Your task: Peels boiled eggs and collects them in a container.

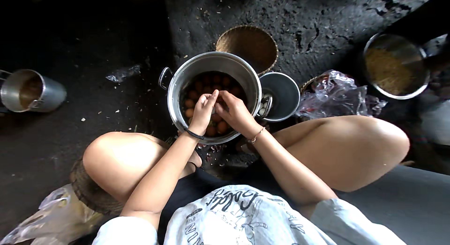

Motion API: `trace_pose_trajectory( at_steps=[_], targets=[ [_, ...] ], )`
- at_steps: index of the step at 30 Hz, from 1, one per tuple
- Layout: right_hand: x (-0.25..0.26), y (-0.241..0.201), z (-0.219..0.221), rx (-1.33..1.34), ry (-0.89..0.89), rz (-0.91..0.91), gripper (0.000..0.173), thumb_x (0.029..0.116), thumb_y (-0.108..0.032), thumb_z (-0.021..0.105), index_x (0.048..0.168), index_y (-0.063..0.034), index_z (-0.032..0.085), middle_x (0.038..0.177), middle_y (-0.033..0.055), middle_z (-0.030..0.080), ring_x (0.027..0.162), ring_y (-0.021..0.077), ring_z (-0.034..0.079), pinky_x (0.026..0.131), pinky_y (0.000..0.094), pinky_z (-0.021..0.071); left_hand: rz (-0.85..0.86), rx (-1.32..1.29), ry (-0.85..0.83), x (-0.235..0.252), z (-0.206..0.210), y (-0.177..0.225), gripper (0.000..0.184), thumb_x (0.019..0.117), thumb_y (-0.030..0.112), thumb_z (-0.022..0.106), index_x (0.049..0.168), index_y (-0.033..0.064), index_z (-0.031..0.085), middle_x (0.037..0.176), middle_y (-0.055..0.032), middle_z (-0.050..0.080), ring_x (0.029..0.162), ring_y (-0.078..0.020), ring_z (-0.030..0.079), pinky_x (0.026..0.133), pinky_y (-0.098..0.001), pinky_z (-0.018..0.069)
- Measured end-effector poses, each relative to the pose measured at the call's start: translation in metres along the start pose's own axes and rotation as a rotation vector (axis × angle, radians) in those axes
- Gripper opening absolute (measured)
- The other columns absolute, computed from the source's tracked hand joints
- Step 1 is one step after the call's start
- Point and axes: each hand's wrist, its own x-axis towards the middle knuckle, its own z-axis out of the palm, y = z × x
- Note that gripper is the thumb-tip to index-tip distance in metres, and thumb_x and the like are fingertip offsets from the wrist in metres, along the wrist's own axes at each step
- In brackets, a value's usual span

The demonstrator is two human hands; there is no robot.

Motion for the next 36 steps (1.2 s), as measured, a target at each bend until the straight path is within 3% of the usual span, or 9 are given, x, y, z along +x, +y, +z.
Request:
trace_pose_trajectory(
  at_steps=[3,7,9,14,19,22,24,27,36],
  targets=[
    [0.001,-0.006,0.002,-0.1,-0.013,0.041,0.037,0.0993,-0.008,0.063,0.134,0.0024,0.056,0.128,0.0205,0.064,0.102,0.0301,0.07,0.09,0.0441,0.0584,0.018,0.056,0.031,0.0,0.003,-0.001,0.034,0.1069,0.038,0.052,0.116,0.0057,0.062,0.095,-0.0034,0.062,0.081,-0.0075,0.056,0.073,-0.0262,0.0479],
    [0.002,-0.007,0.004,-0.096,0.048,0.01,0.03,0.0994,0.001,0.055,0.13,0.0031,0.059,0.124,0.0205,0.065,0.095,0.0286,0.071,0.083,0.0415,0.0596,0.008,0.041,0.027,0.0,0.003,-0.001,0.039,0.1079,0.041,0.048,0.117,0.0055,0.063,0.108,-0.0069,0.064,0.097,-0.0123,0.061,0.087,-0.0339,0.0522],
    [0.001,-0.005,0.003,-0.017,0.053,0.006,0.03,0.1016,-0.001,0.05,0.13,0.0013,0.058,0.124,0.019,0.065,0.099,0.0263,0.07,0.087,0.0395,0.0582,-0.019,0.019,0.033,-0.001,0.003,0.001,0.046,0.1083,0.045,0.045,0.122,0.0053,0.063,0.112,-0.0083,0.065,0.102,-0.014,0.062,0.092,-0.0371,0.0528],
    [0.002,0.008,0.002,0.146,-0.01,0.026,0.04,0.1022,-0.024,0.062,0.136,-0.0047,0.055,0.115,0.0152,0.066,0.091,0.0209,0.067,0.076,0.0365,0.0581,-0.038,0.026,0.074,0.003,0.0,0.001,0.052,0.1084,0.051,0.038,0.119,0.0076,0.063,0.104,-0.0054,0.063,0.098,-0.0116,0.06,0.089,-0.0331,0.05],
    [0.007,-0.003,0.001,0.143,0.0,0.054,0.034,0.0979,-0.005,0.059,0.132,0.0001,0.058,0.117,0.018,0.066,0.092,0.0237,0.068,0.078,0.0376,0.0584,0.013,0.025,0.069,-0.001,0.002,0.002,0.046,0.1081,0.048,0.043,0.12,0.0079,0.062,0.106,-0.0049,0.064,0.098,-0.0104,0.06,0.09,-0.0328,0.0501],
    [0.006,-0.004,0.004,0.068,-0.002,0.07,0.035,0.0964,-0.003,0.063,0.131,0.0014,0.058,0.119,0.0187,0.065,0.099,0.0259,0.068,0.085,0.0407,0.0586,0.001,0.092,0.051,-0.01,0.002,0.006,0.047,0.1067,0.053,0.043,0.12,0.0119,0.061,0.108,-0.0039,0.065,0.096,-0.0098,0.061,0.085,-0.0339,0.0512],
    [0.005,-0.006,0.006,0.017,-0.013,0.082,0.038,0.096,-0.004,0.066,0.132,0.0013,0.056,0.123,0.0195,0.064,0.099,0.0275,0.069,0.086,0.0425,0.0589,0.027,0.051,0.055,-0.005,0.002,0.002,0.038,0.1084,0.043,0.046,0.116,0.009,0.061,0.104,-0.0038,0.064,0.094,-0.0094,0.061,0.086,-0.0321,0.0515],
    [0.003,-0.01,0.008,-0.052,-0.006,0.094,0.04,0.095,-0.001,0.066,0.134,0.002,0.055,0.123,0.0206,0.064,0.096,0.0292,0.069,0.084,0.0434,0.059,0.028,0.026,0.05,0.0,0.003,0.0,0.032,0.109,0.036,0.047,0.11,0.0076,0.061,0.1,-0.0029,0.062,0.094,-0.008,0.059,0.088,-0.0296,0.0493],
    [0.002,-0.009,0.009,-0.036,0.036,0.095,0.034,0.0964,0.001,0.061,0.13,0.0013,0.056,0.114,0.0198,0.065,0.088,0.0274,0.068,0.077,0.0416,0.0585,-0.016,0.065,0.031,-0.001,0.002,0.001,0.039,0.1085,0.042,0.046,0.115,0.0058,0.06,0.106,-0.007,0.063,0.099,-0.0118,0.06,0.092,-0.0343,0.049]
  ],
)
